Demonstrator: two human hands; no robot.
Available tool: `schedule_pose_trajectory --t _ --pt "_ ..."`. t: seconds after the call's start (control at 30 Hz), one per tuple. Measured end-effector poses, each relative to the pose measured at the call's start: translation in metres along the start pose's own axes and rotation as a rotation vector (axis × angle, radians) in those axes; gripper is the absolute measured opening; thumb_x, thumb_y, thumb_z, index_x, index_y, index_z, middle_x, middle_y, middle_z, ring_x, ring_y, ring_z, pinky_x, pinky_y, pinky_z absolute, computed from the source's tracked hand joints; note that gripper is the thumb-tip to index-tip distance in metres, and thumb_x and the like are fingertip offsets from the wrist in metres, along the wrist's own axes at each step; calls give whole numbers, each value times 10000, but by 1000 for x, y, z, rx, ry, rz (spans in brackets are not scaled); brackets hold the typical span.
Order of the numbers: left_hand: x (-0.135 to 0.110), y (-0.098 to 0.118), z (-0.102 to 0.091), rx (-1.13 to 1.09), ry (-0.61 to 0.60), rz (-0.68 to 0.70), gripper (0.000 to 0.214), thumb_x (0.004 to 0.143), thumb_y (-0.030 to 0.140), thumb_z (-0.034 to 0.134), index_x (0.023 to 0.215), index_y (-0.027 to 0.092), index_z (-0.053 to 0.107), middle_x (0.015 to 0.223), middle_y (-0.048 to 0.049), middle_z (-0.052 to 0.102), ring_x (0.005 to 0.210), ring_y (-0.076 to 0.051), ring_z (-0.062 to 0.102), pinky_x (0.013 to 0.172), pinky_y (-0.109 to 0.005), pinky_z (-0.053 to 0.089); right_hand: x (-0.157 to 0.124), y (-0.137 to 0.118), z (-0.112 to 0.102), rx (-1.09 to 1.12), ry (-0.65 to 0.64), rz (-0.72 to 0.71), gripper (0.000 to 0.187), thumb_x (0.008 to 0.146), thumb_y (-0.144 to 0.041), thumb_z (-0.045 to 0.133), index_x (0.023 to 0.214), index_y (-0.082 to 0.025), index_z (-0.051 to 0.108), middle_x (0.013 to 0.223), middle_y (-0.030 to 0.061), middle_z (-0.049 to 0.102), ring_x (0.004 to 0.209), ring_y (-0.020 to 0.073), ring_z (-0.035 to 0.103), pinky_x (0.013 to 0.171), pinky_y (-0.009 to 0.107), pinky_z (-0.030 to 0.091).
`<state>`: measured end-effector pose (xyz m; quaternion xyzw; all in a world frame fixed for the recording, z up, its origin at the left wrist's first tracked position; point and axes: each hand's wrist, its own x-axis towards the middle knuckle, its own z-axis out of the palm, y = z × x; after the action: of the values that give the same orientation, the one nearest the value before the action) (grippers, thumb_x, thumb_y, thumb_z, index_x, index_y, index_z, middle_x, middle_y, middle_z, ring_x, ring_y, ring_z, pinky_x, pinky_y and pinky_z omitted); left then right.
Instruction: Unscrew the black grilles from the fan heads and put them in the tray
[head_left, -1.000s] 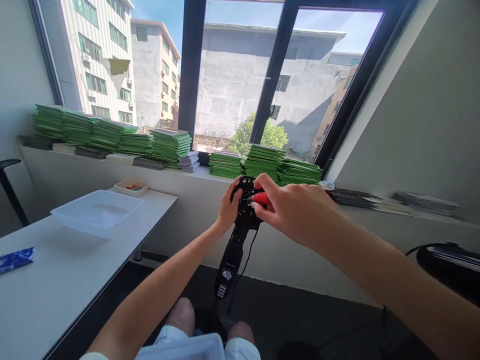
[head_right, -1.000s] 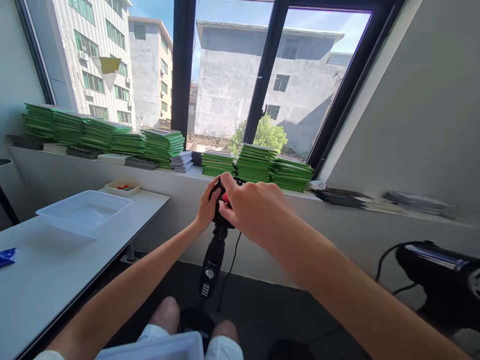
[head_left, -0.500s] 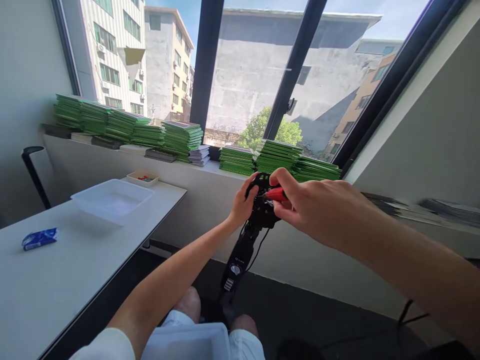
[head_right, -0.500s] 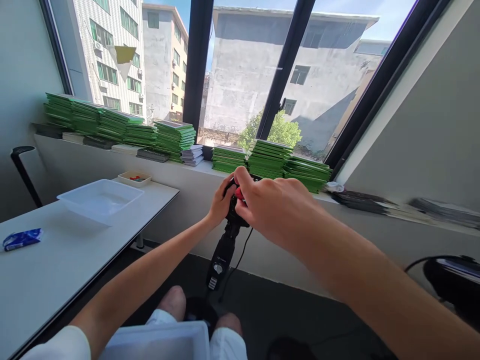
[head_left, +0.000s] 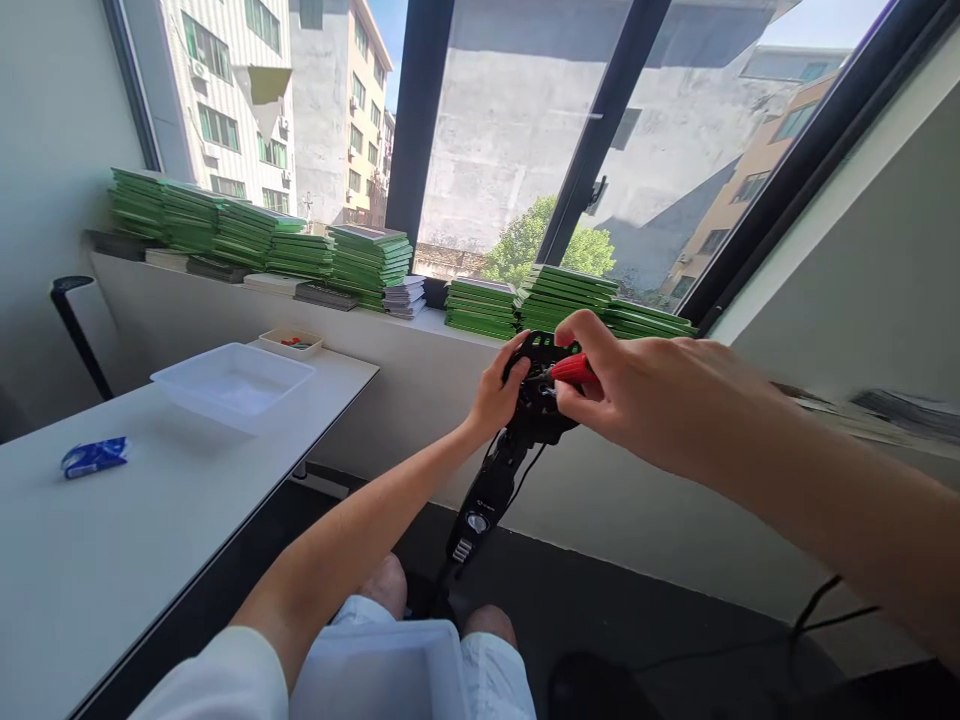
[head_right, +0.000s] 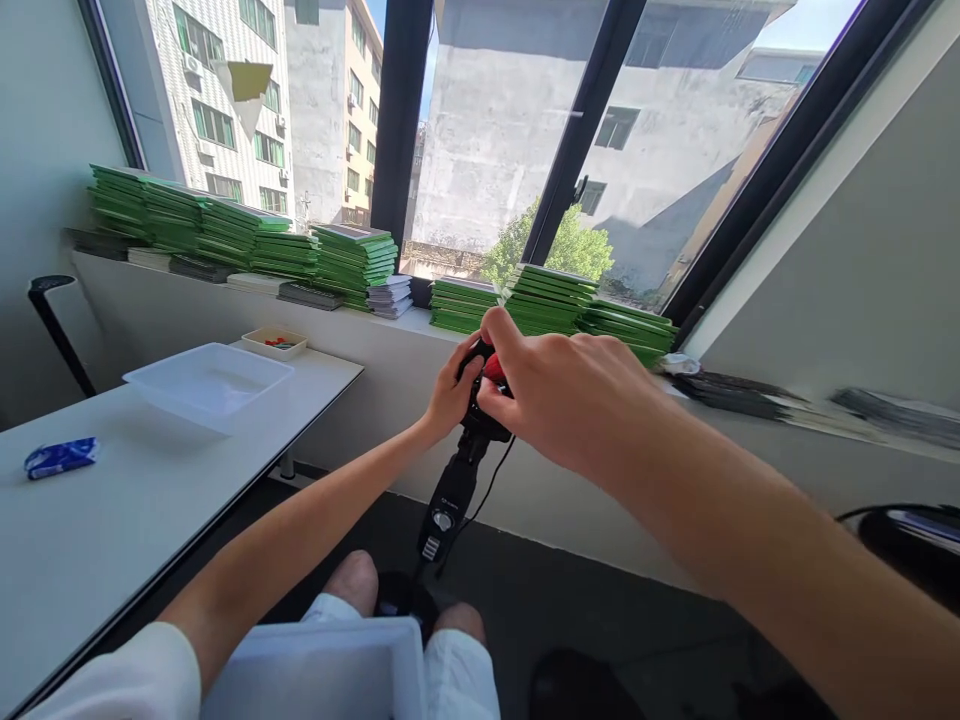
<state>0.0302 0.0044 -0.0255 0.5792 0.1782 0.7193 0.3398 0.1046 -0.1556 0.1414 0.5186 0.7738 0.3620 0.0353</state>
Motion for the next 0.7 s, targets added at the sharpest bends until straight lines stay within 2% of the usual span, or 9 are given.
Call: schedule_pose_trajectory --t 0.03,0.17,0.27,0.3,0.4,0.5,0.57,0.63,0.7 --pt "0 0 0 2 1 -3 453 1035 435 500 1448 257 555 1433 -54 639 1377 -248 550 1228 -421 365 0 0 -1 -7 -4 11 481 965 -449 428 1300 -136 573 568 51 630 462 201 521 499 295 277" --pt "1 0 -1 5 12 1 461 1031 451 512 1441 245 563 1464 -59 616 1427 -251 501 1243 -400 334 -2 1 -5 -83 -26 101 514 1000 -522 318 1114 -158 662 553 83 607 504 233 559 529 322 291" --pt "1 0 -1 7 9 8 442 1038 412 498 1443 247 557 1431 -52 639 1377 -234 546 1221 -394 365 -3 1 -6 9 -101 43 497 966 -481 399 1281 -152 598 535 48 595 487 224 543 523 313 291" --pt "1 0 -1 8 11 14 430 1039 392 493 1440 249 558 1434 -48 638 1367 -227 554 1218 -391 371 -3 1 -5 5 -76 50 498 964 -470 406 1291 -146 596 537 51 594 493 225 546 527 314 290" --pt "0 -1 0 7 15 33 413 1039 363 491 1429 252 570 1470 -42 612 1387 -219 538 1227 -378 360 -3 0 -4 -51 14 114 497 979 -524 376 1123 -153 673 535 75 583 511 233 554 550 325 292" --pt "0 -2 -1 6 14 17 423 1038 396 500 1434 264 570 1460 -38 620 1404 -232 526 1238 -392 347 -3 -1 -4 38 -47 39 472 964 -483 439 1261 -157 609 519 34 567 475 202 507 549 315 277" --pt "0 -1 -1 9 10 8 430 1039 411 496 1440 271 566 1464 -33 619 1416 -242 516 1243 -406 344 -2 -1 -5 62 -38 39 493 956 -437 465 1348 -152 555 513 23 554 470 190 492 557 314 274" --pt "0 -1 -2 15 1 15 434 1044 410 484 1448 271 558 1487 -32 602 1424 -245 508 1243 -411 347 -2 -1 -5 47 -4 81 504 957 -470 454 1320 -145 583 512 36 549 483 199 507 566 324 286" --pt "0 0 -2 21 -8 18 440 1048 407 470 1460 270 545 1486 -34 604 1410 -244 522 1234 -412 363 -1 0 -5 66 -48 56 535 958 -498 429 1327 -139 576 525 41 569 480 209 517 554 329 302"
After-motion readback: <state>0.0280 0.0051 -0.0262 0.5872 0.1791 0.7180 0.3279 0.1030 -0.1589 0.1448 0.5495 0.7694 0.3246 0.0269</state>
